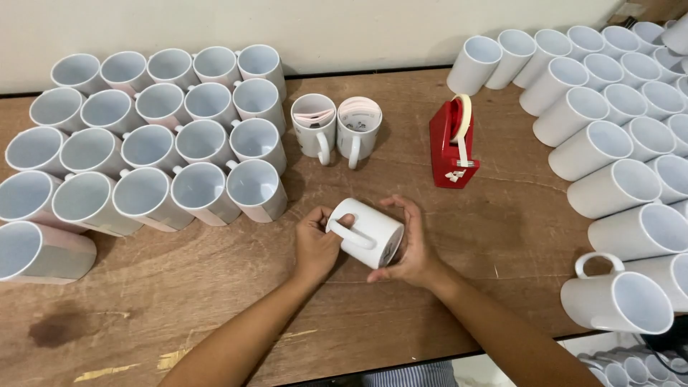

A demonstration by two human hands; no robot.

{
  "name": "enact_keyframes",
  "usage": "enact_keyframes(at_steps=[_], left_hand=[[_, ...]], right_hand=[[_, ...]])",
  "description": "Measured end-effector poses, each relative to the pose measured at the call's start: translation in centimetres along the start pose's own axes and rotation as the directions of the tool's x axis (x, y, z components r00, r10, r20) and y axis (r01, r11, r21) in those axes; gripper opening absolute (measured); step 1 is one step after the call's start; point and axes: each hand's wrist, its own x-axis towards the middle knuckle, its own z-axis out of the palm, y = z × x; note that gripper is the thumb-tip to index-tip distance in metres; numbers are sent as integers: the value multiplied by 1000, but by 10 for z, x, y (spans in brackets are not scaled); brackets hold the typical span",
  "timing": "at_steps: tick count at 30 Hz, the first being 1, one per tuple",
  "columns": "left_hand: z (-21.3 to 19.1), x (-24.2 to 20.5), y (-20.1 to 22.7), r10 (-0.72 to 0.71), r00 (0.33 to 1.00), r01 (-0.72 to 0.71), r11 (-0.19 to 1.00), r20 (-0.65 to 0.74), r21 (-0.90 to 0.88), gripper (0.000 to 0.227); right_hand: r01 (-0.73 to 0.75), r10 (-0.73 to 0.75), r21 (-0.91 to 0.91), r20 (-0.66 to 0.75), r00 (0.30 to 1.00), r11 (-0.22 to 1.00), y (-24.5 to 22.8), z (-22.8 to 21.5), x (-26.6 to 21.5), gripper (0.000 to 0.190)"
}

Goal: The person applies a white sticker to a white mug using a tape dispenser to secure the edges. They smooth the sticker with their fingers and repeat the process on a second mug.

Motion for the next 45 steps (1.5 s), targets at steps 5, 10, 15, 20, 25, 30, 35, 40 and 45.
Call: enact_keyframes(at_steps=[5, 10, 15, 20, 25, 30, 35, 40, 45], left_hand=[[-5, -4, 3, -16, 997, 18, 999, 79, -35, 21], [-9, -15, 31, 11, 941, 26, 994, 340, -104, 26], [-12, -10, 28, 40, 895, 23, 991, 444, -135, 27], [-11, -4, 26, 23, 920, 43, 986, 391, -159, 26], [-9, -4, 17, 5, 936, 61, 983, 353, -173, 27], [-9, -1, 9, 19, 928, 48, 984, 373, -170, 32], [-11, -4, 19, -11, 921, 63, 990, 389, -122, 36], [-10, -5, 19, -17, 921, 77, 987, 388, -138, 37], [-9, -5, 19, -13, 915, 80, 985, 403, -150, 37]], right_hand=[[-27, 28, -146, 4, 1000, 989, -7, -11, 8, 79], [-167, 164, -34, -83, 983, 985, 13, -13, 2, 64], [-242, 228, -228, -87, 970, 943, -5, -13, 10, 51], [-160, 90, -356, -206, 974, 921, -28, -14, 39, 29], [23, -106, -479, -147, 983, 878, -48, -25, 102, 20], [361, -269, -607, 241, 933, 708, -43, -2, 184, 12], [138, 272, -804, 350, 897, 578, -62, 26, 229, 41], [218, 204, -795, 391, 897, 567, -23, 19, 243, 46], [123, 248, -719, 388, 887, 684, -19, 17, 250, 23]])
